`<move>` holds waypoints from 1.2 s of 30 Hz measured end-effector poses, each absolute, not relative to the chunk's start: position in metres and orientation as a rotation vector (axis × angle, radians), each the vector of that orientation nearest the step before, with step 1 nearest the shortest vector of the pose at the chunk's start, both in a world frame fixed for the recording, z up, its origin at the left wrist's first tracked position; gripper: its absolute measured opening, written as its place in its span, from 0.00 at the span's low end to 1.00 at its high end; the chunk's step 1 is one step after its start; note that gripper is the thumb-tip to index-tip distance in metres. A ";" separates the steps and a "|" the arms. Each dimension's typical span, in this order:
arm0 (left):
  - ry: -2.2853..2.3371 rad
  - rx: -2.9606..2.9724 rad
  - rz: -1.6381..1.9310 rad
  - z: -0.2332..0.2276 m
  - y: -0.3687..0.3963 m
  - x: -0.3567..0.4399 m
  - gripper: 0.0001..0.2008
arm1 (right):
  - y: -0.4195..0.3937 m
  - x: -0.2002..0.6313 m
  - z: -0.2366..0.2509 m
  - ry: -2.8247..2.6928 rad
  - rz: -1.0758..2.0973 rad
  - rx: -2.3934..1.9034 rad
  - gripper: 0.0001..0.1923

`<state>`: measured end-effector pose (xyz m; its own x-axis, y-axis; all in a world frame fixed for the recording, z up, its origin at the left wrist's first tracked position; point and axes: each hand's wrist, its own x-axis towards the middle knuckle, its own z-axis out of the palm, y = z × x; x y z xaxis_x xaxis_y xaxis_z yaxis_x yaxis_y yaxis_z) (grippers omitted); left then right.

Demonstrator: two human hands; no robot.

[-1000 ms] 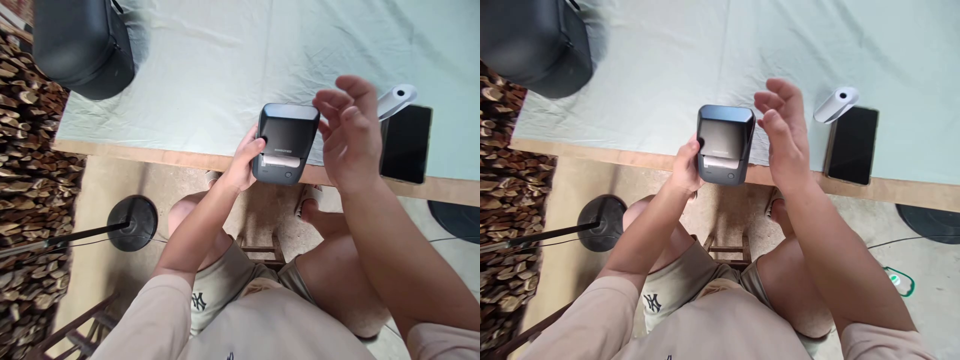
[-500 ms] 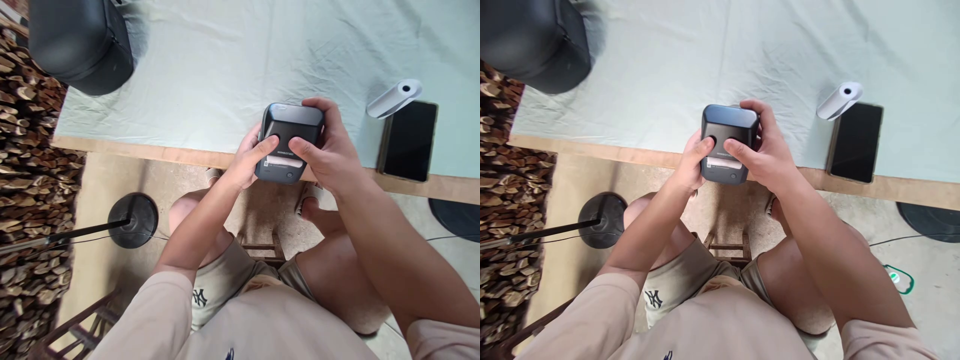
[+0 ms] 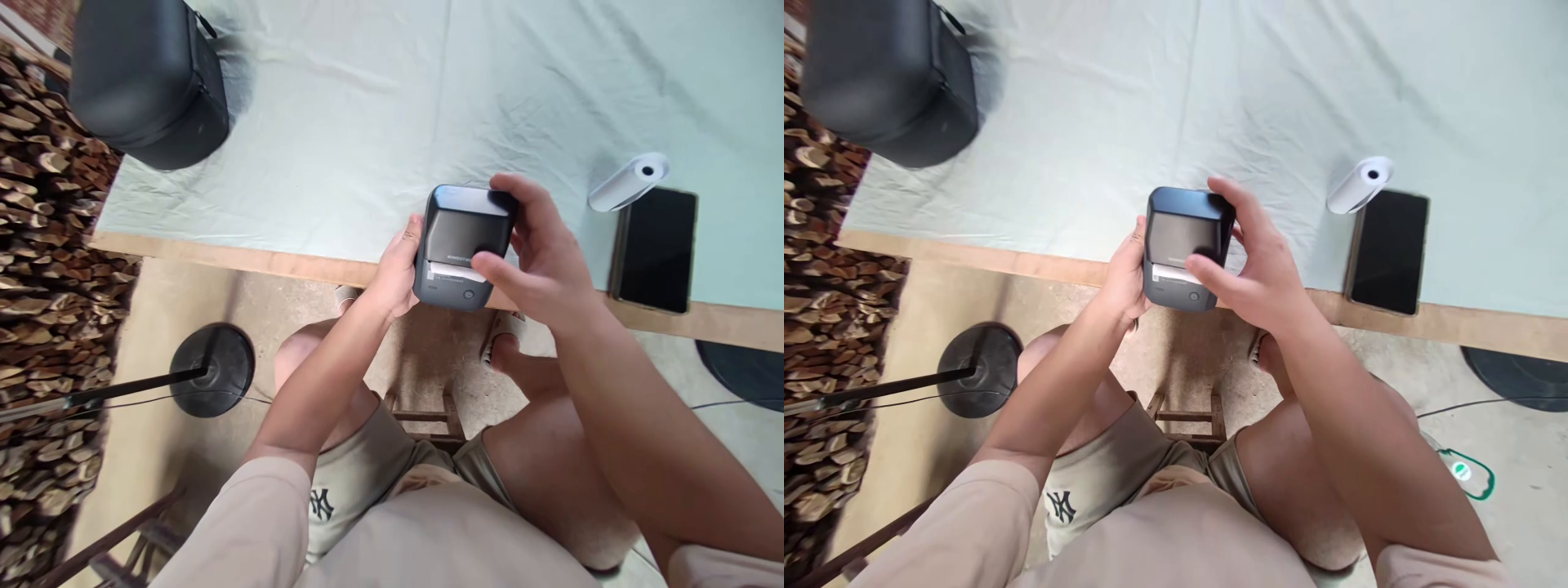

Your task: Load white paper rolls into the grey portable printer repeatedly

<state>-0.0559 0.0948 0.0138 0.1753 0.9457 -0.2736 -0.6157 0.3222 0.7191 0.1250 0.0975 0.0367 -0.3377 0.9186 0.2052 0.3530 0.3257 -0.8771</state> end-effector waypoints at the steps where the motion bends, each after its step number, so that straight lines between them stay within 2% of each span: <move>1: 0.780 0.522 1.177 0.013 0.096 -0.056 0.21 | 0.097 0.127 0.038 -1.887 0.991 -1.120 0.40; 3: 0.771 0.526 1.166 0.012 0.097 -0.057 0.21 | 0.097 0.130 0.040 -1.902 0.951 -1.103 0.45; 5: 0.736 0.496 1.140 0.013 0.097 -0.058 0.21 | 0.098 0.131 0.044 -1.887 0.723 -1.119 0.44; 8: 0.666 0.477 1.081 0.016 0.097 -0.057 0.21 | 0.098 0.128 0.052 -1.738 0.413 -1.144 0.30; 11: 0.665 0.550 1.062 0.019 0.094 -0.057 0.16 | 0.098 0.123 0.056 -1.575 0.428 -1.096 0.16; 14: 0.693 0.559 1.072 0.019 0.091 -0.057 0.17 | 0.099 0.121 0.057 -1.596 0.370 -1.009 0.11; 17: 0.709 0.585 1.056 0.019 0.091 -0.057 0.19 | 0.101 0.121 0.060 -1.894 0.215 -1.134 0.06; 21: 0.702 0.726 0.988 0.021 0.091 -0.058 0.20 | 0.098 0.121 0.071 -2.199 0.080 -1.456 0.10; 26: 0.688 0.781 0.976 0.022 0.091 -0.058 0.19 | 0.091 0.117 0.088 -2.383 0.063 -1.770 0.14; 32: 0.716 0.764 0.974 0.022 0.090 -0.058 0.21 | 0.093 0.115 0.098 -2.364 0.302 -1.957 0.21; 36: 0.743 0.679 1.036 0.021 0.090 -0.057 0.21 | 0.091 0.122 0.103 -1.984 0.735 -1.659 0.21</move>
<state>-0.0574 0.0904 0.0212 0.3192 0.9228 -0.2159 -0.4997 0.3575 0.7890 0.1224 0.0914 0.1034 -0.1759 0.9844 0.0024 0.7452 0.1348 -0.6531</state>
